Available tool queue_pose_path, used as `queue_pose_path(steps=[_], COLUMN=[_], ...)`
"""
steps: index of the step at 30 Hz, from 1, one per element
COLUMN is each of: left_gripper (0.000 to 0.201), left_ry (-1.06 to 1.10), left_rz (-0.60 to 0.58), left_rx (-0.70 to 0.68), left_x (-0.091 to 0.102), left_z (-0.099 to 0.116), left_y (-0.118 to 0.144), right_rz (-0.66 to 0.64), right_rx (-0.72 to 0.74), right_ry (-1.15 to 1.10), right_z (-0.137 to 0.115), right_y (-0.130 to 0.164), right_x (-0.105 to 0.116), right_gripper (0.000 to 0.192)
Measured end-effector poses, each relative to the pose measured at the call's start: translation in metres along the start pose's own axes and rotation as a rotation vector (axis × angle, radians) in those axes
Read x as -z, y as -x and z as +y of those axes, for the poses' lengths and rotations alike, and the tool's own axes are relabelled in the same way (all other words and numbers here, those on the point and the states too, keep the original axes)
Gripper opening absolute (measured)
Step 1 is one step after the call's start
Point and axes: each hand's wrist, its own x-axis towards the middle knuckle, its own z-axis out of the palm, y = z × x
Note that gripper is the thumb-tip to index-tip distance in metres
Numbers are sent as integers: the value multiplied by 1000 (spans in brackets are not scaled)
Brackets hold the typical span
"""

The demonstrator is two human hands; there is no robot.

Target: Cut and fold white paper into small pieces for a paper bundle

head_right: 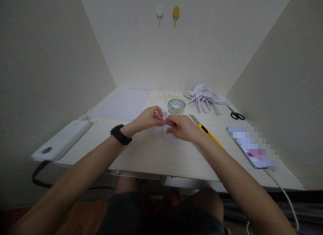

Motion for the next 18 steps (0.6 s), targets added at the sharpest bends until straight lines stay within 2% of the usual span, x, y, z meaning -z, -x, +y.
queue_pose_path(steps=[2,5,11,15,18], left_gripper=[23,22,18,15,11], left_ry=[49,147,234,216,180], left_rz=[-30,-53,-93,-129,-138], left_rx=[16,74,100,69,59], left_x=[1,3,2,1,1], left_z=[0,3,1,1,7], left_y=[-1,0,1,2,5], right_rz=[8,36,135,96,48], right_rx=[-5,-39,-125,-161,-209], right_ry=[-90,-193,-241,-347,-349], right_z=[1,0,2,4,6], right_y=[0,-1,-3,-3,-4], right_x=[0,1,-2,-4,-4], right_gripper=[21,23,17,33,22])
